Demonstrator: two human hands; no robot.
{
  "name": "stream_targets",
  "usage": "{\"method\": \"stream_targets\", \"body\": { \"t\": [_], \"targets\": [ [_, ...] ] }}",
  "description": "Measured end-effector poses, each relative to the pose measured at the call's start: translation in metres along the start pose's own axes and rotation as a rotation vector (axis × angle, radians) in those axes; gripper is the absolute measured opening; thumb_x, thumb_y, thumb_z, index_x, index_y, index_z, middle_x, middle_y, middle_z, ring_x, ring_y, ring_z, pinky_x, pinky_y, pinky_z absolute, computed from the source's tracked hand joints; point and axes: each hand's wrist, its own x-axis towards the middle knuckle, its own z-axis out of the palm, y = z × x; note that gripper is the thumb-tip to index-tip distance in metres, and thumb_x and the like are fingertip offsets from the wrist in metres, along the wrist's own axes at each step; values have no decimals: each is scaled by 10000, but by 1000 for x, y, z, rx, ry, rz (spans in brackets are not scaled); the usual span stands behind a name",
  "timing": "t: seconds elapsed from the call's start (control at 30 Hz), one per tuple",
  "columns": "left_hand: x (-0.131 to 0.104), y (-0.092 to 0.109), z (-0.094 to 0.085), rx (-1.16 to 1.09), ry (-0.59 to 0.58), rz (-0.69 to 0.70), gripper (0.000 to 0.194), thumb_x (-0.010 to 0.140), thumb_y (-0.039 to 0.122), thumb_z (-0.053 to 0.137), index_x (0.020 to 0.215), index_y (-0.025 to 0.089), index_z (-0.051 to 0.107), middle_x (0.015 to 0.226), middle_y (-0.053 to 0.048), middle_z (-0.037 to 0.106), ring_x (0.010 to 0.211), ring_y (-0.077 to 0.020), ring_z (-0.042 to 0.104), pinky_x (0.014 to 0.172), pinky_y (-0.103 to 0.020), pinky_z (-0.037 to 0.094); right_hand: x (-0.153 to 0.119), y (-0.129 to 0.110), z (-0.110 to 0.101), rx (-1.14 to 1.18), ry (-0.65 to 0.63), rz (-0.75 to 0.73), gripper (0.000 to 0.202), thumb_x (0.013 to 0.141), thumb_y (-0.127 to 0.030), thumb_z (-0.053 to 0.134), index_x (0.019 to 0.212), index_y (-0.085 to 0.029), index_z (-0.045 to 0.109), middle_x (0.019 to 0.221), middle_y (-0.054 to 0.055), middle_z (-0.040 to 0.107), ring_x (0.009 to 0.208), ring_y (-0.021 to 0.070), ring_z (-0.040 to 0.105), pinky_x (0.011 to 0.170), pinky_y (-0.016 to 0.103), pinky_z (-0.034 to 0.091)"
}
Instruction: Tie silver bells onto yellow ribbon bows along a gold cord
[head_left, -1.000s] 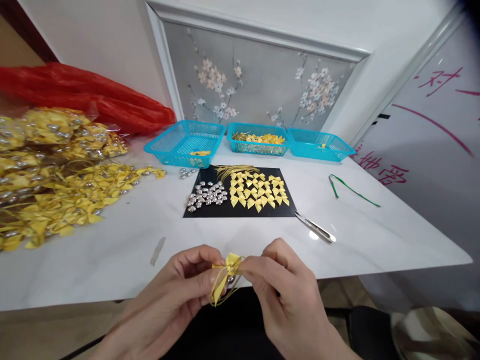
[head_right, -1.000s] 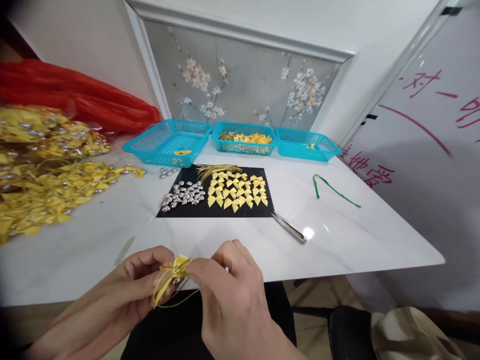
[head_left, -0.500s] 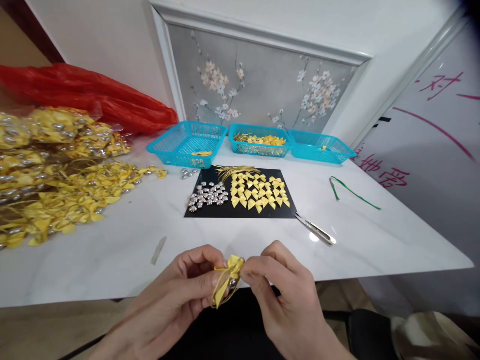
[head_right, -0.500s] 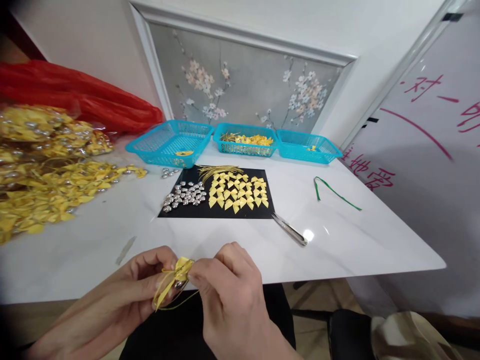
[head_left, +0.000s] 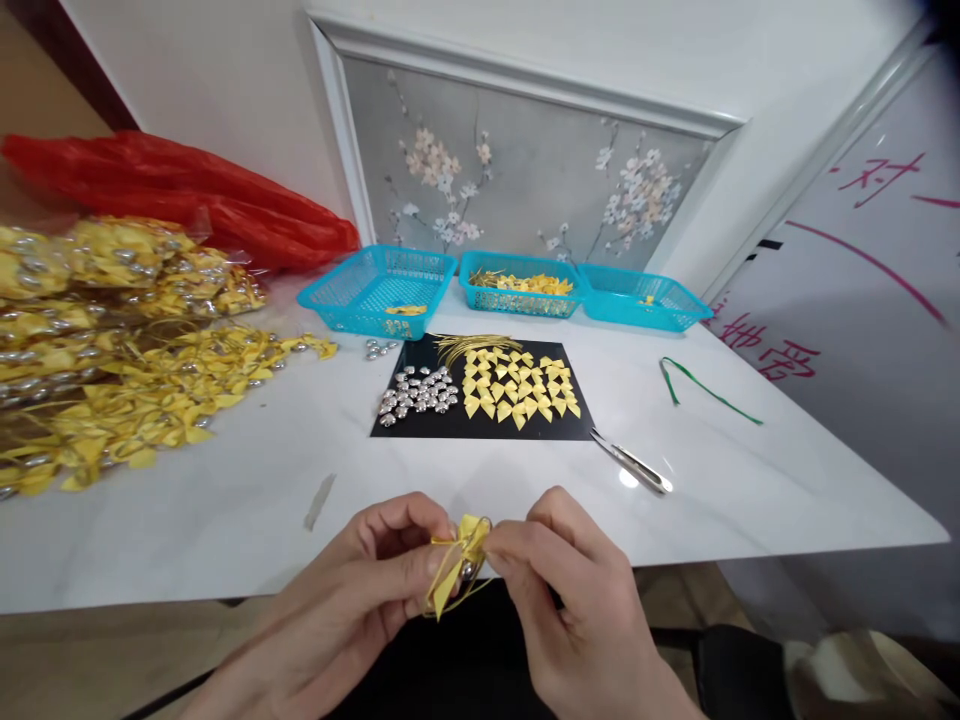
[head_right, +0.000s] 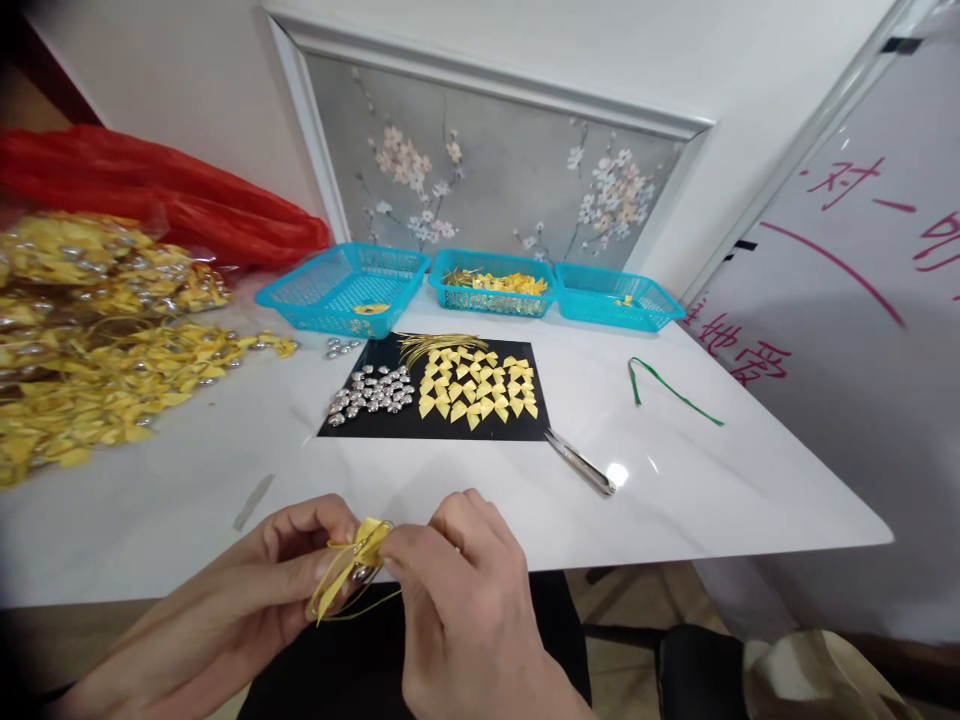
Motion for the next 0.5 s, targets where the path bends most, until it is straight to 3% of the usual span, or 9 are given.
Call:
{"method": "stream_targets", "body": {
  "t": [0.27, 0.5],
  "targets": [
    [-3, 4, 9, 0, -22, -42, 191, 628, 242, 954, 669, 203, 771, 604, 19, 689, 538, -78, 558, 523, -144, 454, 0, 2, -1, 37, -14, -8, 230, 934, -20, 510, 855, -178, 657, 724, -1, 468, 630, 140, 470, 546, 264, 380],
    [-2, 5, 14, 18, -11, -50, 224, 598, 269, 969, 671, 209, 766, 615, 21, 693, 564, -88, 572, 541, -153, 461, -3, 1, -1, 48, -29, 5, 262, 951, -24, 498, 959, -197, 694, 737, -3, 424, 648, 150, 448, 544, 272, 363]
  ]
}}
